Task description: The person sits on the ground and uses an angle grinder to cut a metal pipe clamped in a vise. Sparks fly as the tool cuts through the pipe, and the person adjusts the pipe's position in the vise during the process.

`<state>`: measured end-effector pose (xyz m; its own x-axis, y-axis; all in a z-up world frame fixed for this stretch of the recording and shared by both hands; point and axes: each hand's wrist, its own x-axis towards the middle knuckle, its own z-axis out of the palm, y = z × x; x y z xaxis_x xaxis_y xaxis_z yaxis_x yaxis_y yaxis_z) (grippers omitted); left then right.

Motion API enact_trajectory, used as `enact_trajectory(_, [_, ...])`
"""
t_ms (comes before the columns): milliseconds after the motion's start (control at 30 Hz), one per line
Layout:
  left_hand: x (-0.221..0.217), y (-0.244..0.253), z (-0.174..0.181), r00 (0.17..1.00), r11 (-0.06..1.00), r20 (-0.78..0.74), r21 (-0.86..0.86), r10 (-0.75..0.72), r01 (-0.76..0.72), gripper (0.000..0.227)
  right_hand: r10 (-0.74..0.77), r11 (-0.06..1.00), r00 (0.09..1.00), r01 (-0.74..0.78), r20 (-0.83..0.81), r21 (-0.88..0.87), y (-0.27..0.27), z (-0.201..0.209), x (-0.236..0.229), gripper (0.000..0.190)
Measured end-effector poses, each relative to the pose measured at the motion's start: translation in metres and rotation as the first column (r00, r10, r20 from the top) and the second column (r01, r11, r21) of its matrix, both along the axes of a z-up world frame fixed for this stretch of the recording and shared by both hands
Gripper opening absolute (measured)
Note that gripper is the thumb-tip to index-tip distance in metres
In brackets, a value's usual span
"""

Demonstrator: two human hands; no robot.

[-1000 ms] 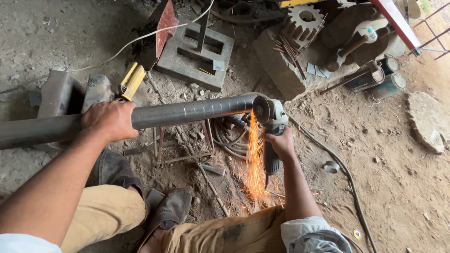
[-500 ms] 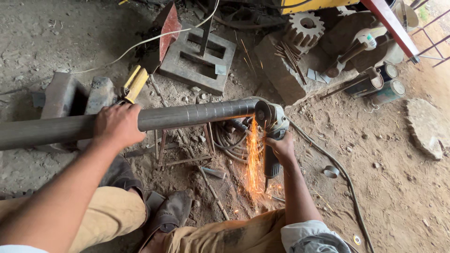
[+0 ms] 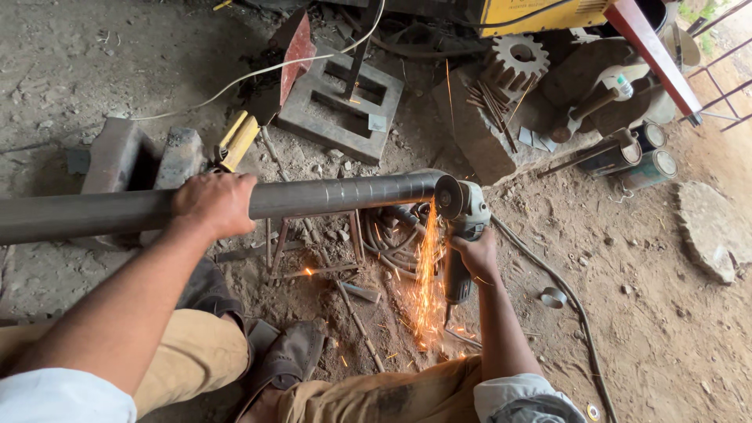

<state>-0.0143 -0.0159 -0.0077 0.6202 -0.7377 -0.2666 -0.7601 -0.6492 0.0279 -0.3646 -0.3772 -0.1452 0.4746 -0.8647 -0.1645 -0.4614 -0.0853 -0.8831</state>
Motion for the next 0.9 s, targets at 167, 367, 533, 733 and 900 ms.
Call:
enact_trajectory(167, [-0.001, 0.003, -0.013, 0.998, 0.999, 0.051, 0.025, -0.038, 0.037, 0.049, -0.016, 0.988, 0.998, 0.007, -0.059, -0.155, 0.002, 0.008, 0.001, 0.041])
enact_trajectory(367, [-0.002, 0.008, -0.024, 0.991, 0.997, 0.112, 0.029, -0.074, 0.071, 0.057, -0.005, 0.992, 0.997, -0.005, -0.080, -0.126, 0.002, 0.027, 0.007, 0.041])
enact_trajectory(533, [-0.002, 0.011, -0.038, 0.971, 0.991, 0.222, -0.071, -0.093, 0.112, 0.062, 0.009, 0.987, 0.998, -0.018, -0.056, -0.161, 0.003, 0.025, 0.006, 0.041])
enact_trajectory(733, [-0.011, 0.019, -0.042, 0.951, 0.975, 0.297, -0.171, -0.086, 0.142, 0.060, 0.042, 0.996, 0.998, -0.046, -0.046, -0.080, 0.004, 0.012, -0.002, 0.040])
enact_trajectory(900, [0.002, 0.004, -0.010, 0.999, 0.994, -0.005, -0.100, -0.034, 0.033, 0.050, -0.001, 0.996, 0.998, -0.006, -0.068, -0.094, 0.000, 0.003, -0.004, 0.042])
